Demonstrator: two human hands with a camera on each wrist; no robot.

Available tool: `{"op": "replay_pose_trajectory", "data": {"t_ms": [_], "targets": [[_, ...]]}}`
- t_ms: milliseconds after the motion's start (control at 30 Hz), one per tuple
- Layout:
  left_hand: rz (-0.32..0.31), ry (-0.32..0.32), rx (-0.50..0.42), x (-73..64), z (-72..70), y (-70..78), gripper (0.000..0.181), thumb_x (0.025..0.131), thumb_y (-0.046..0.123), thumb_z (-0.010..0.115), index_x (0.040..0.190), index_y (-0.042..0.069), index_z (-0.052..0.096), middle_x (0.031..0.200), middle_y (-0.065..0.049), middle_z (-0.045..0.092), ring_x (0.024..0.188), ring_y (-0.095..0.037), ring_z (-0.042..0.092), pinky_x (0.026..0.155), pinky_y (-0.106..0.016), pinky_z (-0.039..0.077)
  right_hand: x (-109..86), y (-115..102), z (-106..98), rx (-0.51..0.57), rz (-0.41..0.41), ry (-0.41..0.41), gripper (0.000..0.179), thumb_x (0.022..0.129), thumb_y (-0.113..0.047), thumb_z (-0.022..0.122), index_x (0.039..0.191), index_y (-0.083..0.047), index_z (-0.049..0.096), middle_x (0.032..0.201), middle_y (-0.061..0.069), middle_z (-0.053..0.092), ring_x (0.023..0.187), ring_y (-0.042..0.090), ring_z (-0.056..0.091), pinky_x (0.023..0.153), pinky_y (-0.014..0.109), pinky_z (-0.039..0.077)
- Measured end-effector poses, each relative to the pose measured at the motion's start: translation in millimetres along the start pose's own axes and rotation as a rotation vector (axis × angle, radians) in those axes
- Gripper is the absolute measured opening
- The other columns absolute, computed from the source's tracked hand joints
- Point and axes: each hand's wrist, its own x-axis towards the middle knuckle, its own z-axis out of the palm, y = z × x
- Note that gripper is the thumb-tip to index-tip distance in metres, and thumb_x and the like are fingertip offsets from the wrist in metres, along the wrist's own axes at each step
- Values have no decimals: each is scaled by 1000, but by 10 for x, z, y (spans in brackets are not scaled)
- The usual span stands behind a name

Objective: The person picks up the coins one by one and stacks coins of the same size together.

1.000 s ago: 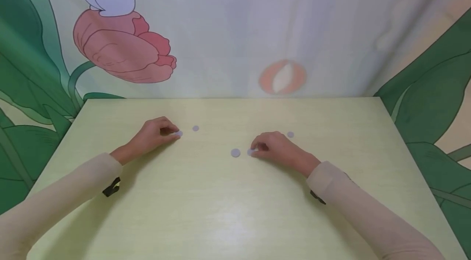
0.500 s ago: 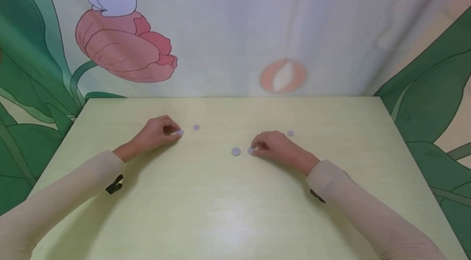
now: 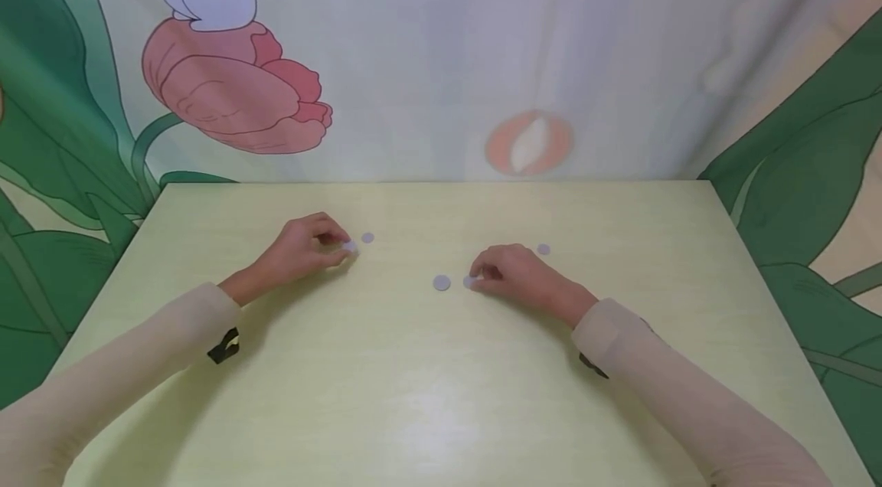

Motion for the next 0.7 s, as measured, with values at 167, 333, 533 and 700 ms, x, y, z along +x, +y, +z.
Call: {"op": "replay_pose_trajectory", "data": {"t_ms": [167, 333, 533, 700], "targets": [[17, 17, -31, -1, 21, 112, 17, 84, 16, 83, 98, 7, 76, 97, -4, 66, 90, -20, 61, 81, -34, 53, -4, 18, 22, 8, -5, 11, 10, 93, -20, 77, 99, -14, 75, 76, -11, 57, 70, 7, 51, 69, 24, 47], [60, 35, -39, 6, 42, 251, 17, 83, 14, 84, 97, 7, 76, 96, -5, 67, 89, -21, 61, 80, -35, 52, -9, -6, 10, 6, 7, 10, 10, 93, -20, 77, 99, -13, 75, 76, -10, 57, 70, 8, 51, 69, 25, 47], [127, 42, -37, 60, 51, 373, 17, 82, 12, 84, 96, 7, 75, 97, -5, 66, 88, -20, 61, 81, -37, 53, -6, -28, -25, 4, 11, 11, 11, 92, -19, 78, 99, -11, 75, 76, -9, 58, 70, 9, 51, 69, 26, 47], [150, 38, -58, 58, 56, 442, 17, 83, 11, 83, 96, 6, 74, 99, -8, 66, 90, -28, 63, 82, -46, 54, 2, -28, -9, 1, 1, -3, 11, 92, -18, 78, 100, -11, 76, 78, -9, 58, 71, 9, 52, 68, 25, 47]]}}
